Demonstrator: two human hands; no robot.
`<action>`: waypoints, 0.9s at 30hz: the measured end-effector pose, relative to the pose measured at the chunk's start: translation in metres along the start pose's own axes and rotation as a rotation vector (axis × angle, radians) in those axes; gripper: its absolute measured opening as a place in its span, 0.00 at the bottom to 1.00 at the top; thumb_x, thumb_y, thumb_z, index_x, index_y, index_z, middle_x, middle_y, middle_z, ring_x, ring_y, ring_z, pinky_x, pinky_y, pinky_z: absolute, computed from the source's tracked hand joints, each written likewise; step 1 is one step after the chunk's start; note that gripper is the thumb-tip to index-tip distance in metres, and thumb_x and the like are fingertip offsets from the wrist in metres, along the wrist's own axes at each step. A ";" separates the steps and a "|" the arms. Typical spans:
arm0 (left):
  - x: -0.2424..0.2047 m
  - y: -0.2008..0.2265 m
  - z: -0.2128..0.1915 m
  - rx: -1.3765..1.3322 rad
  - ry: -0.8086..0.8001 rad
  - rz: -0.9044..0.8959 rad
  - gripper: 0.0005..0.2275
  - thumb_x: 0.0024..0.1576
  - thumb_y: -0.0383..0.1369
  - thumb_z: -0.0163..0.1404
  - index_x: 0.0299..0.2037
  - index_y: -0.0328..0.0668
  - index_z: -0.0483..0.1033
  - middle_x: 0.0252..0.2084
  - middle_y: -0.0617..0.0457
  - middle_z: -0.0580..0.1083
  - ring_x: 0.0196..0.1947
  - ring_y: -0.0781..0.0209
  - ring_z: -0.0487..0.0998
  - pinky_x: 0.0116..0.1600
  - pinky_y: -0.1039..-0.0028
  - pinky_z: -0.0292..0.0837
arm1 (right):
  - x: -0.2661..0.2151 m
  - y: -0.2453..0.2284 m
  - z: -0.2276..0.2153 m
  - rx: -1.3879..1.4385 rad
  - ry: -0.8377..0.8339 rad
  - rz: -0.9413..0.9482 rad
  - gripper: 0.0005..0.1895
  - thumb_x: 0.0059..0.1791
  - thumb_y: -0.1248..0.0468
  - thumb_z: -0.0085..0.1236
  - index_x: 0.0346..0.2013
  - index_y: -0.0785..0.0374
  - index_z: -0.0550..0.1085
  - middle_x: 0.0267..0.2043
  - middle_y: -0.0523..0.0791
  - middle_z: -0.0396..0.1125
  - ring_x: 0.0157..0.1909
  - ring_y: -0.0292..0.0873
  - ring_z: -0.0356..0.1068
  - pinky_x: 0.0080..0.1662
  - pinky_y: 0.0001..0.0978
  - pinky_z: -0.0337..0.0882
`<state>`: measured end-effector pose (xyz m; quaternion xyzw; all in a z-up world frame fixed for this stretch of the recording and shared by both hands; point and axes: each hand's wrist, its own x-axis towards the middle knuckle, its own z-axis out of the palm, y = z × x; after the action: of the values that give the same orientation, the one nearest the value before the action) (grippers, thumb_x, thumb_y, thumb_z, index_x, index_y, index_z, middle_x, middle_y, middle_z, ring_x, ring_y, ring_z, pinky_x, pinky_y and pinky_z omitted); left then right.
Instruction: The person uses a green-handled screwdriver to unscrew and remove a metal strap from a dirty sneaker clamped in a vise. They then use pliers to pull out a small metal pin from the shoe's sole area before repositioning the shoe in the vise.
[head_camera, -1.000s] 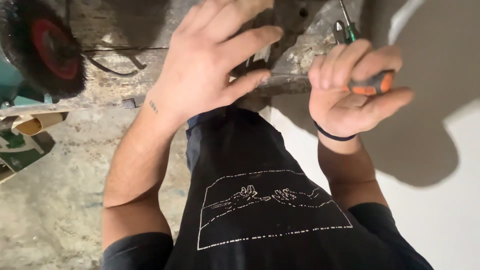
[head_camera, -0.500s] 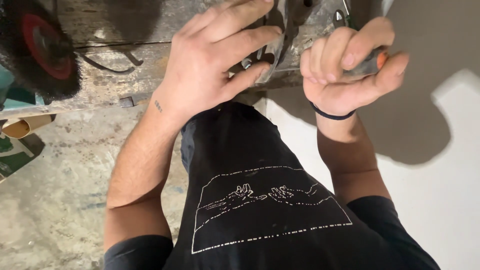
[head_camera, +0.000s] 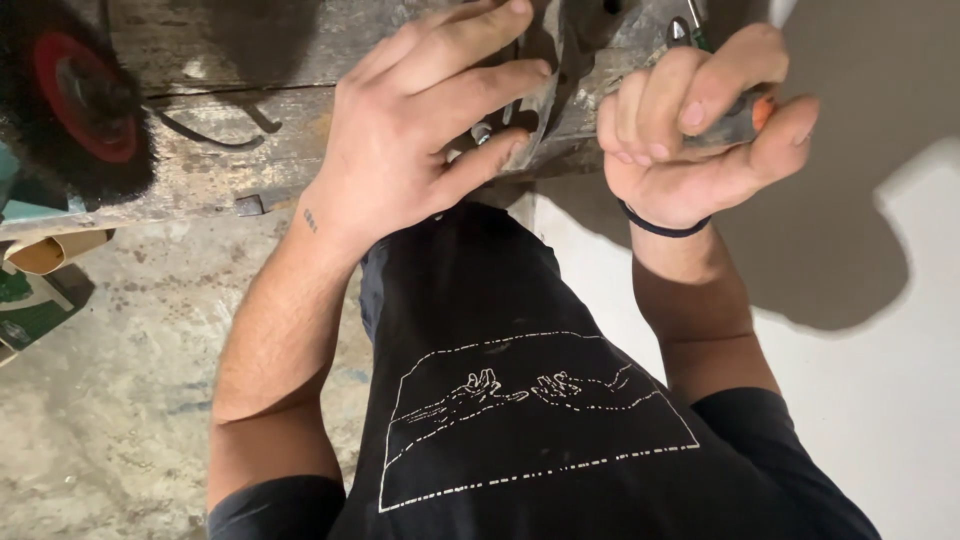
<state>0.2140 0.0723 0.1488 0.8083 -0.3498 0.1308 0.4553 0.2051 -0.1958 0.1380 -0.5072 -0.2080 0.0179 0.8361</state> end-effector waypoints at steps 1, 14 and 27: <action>0.000 0.000 0.000 0.000 -0.001 0.001 0.16 0.59 0.33 0.64 0.57 0.43 0.79 0.68 0.50 0.70 0.70 0.50 0.71 0.71 0.62 0.73 | -0.001 0.000 0.001 0.000 0.001 -0.001 0.29 0.57 0.33 0.32 0.38 0.56 0.59 0.19 0.41 0.51 0.17 0.36 0.48 0.23 0.30 0.55; -0.001 -0.004 0.006 0.013 0.008 -0.005 0.16 0.60 0.35 0.63 0.58 0.44 0.80 0.68 0.50 0.70 0.68 0.49 0.72 0.68 0.62 0.75 | 0.004 -0.003 0.009 -0.009 0.063 0.035 0.29 0.57 0.33 0.35 0.39 0.56 0.59 0.19 0.41 0.51 0.17 0.36 0.47 0.21 0.28 0.53; 0.007 0.006 0.009 -0.038 -0.004 -0.068 0.14 0.57 0.33 0.64 0.51 0.39 0.83 0.62 0.44 0.74 0.63 0.42 0.75 0.68 0.56 0.75 | -0.042 0.004 -0.125 0.095 0.336 -0.276 0.33 0.56 0.31 0.33 0.38 0.59 0.64 0.21 0.39 0.55 0.18 0.33 0.50 0.23 0.26 0.56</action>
<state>0.2139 0.0594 0.1511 0.8112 -0.3255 0.1071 0.4739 0.2136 -0.3084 0.0710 -0.4301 -0.1322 -0.1715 0.8764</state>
